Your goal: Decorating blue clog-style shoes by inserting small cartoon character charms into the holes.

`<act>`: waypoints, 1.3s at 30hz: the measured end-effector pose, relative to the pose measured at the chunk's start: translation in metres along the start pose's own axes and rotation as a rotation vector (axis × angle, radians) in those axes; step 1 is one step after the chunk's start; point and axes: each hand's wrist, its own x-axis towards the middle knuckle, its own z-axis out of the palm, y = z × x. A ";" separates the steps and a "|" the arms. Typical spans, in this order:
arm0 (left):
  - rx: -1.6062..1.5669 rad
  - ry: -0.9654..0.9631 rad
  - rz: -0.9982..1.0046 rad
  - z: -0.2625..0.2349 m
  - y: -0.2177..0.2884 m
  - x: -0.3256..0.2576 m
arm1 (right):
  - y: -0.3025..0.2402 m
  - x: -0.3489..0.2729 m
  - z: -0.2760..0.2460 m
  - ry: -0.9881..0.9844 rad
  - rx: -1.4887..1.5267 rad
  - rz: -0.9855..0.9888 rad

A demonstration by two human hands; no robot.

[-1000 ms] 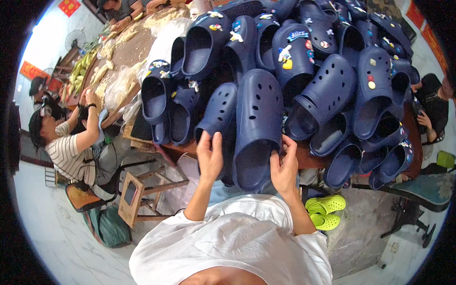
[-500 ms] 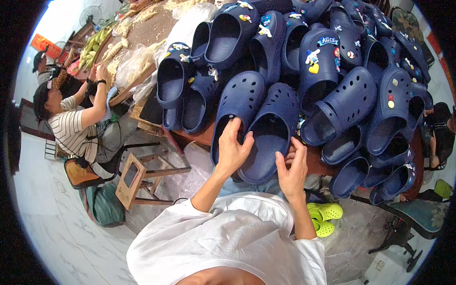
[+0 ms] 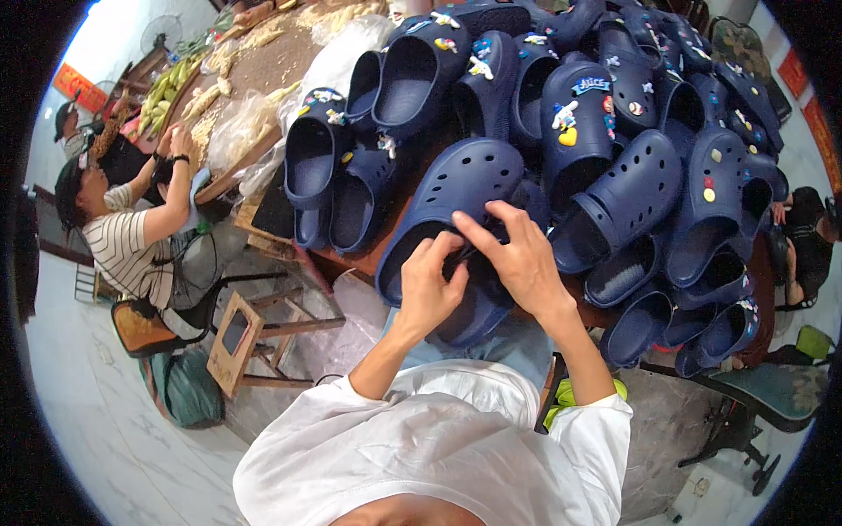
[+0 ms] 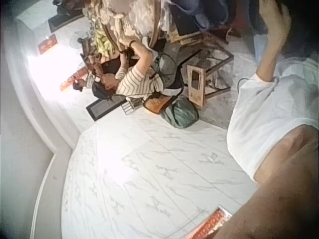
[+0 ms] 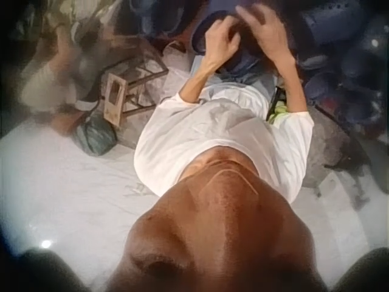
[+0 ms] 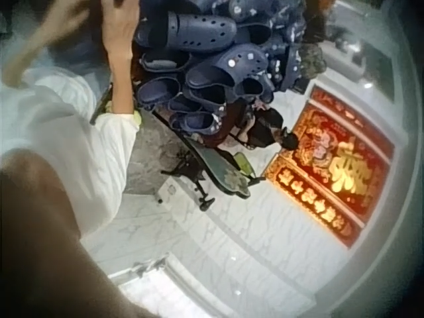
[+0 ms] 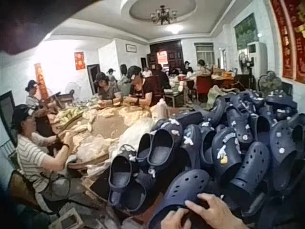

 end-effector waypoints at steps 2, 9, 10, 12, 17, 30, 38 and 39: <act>0.010 -0.027 0.037 -0.007 0.004 0.003 | 0.001 0.000 -0.005 -0.020 -0.020 -0.113; 0.077 -0.149 0.117 -0.029 0.015 0.006 | -0.003 -0.002 -0.019 -0.009 -0.088 -0.193; 0.071 -0.151 0.125 -0.030 0.017 0.008 | -0.004 -0.002 -0.021 -0.008 -0.082 -0.204; 0.077 -0.150 0.128 -0.033 0.022 0.010 | -0.005 -0.001 -0.021 0.003 -0.083 -0.203; 0.082 -0.130 0.175 -0.034 0.031 0.010 | -0.005 -0.003 -0.022 -0.010 -0.169 -0.206; 0.239 -0.184 0.296 -0.058 0.069 -0.006 | -0.045 -0.015 -0.055 0.217 -0.258 -0.197; -0.526 -0.081 0.803 -0.035 0.103 -0.018 | -0.046 -0.054 -0.134 0.175 -0.537 -0.029; -0.660 -0.215 0.943 -0.041 0.101 -0.017 | -0.048 -0.064 -0.153 0.165 -0.584 0.029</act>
